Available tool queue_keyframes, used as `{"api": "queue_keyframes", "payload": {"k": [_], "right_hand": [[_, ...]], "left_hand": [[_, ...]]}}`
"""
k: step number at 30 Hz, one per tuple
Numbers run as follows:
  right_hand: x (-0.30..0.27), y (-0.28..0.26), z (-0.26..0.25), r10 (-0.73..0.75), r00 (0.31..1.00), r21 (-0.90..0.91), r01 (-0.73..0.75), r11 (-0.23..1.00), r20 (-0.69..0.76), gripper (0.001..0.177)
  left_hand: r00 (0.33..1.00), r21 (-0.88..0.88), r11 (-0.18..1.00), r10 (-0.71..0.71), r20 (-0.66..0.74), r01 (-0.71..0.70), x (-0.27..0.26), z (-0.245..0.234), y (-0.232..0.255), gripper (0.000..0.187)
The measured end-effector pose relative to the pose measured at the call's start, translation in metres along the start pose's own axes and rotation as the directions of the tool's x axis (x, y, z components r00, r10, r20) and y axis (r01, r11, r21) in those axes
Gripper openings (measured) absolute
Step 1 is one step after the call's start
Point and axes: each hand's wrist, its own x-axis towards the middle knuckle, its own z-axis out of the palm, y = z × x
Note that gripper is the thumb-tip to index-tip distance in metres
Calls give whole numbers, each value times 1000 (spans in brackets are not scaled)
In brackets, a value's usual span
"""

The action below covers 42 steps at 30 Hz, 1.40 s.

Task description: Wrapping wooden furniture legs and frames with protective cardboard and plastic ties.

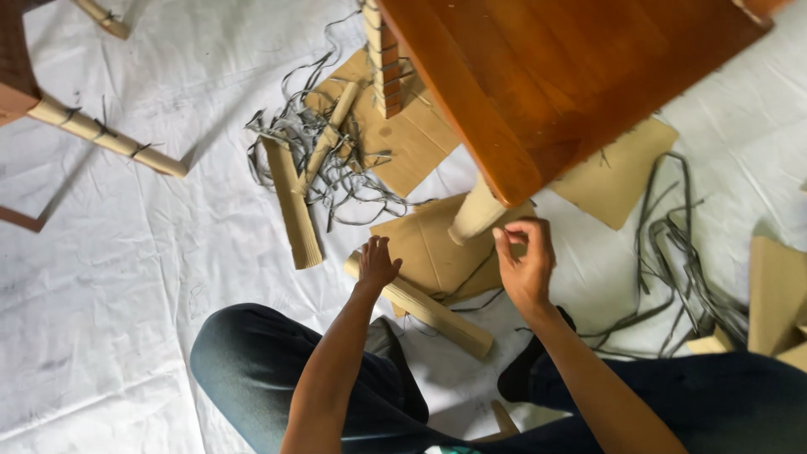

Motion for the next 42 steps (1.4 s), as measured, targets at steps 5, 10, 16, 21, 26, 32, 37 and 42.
{"api": "queue_keyframes", "payload": {"k": [5, 10, 16, 21, 26, 32, 37, 42], "right_hand": [[0, -19, -1, -46, 996, -28, 48, 998, 81, 12], [-12, -17, -3, 119, 967, -58, -109, 992, 226, 22], [-35, 6, -5, 230, 942, -114, -208, 971, 244, 27], [-45, 17, -6, 248, 926, -156, -210, 965, 286, 20], [-54, 22, -7, 312, 904, -117, -290, 950, 292, 23], [-62, 31, -7, 588, 725, -10, -626, 779, 359, 28], [-87, 67, 7, 637, 675, -36, -675, 737, 372, 23], [-146, 121, 23, 498, 703, -98, -527, 844, 507, 19]], "left_hand": [[990, 21, 989, -143, -8, 144, 27, -34, -1, 76], [948, -313, 911, -308, -78, 270, 92, -53, 2, 108], [875, -442, 763, -466, 129, 472, 137, -44, 19, 95], [853, -375, 779, -519, 66, 503, 151, -22, 29, 79], [908, -253, 894, -405, -108, 369, 145, 3, -10, 91], [841, -755, 539, -540, 32, 375, 80, -41, -16, 62], [856, -887, 438, -505, -108, 147, 16, -49, 29, 53], [909, -925, 363, -414, -51, 113, -84, -69, 95, 50]]}}
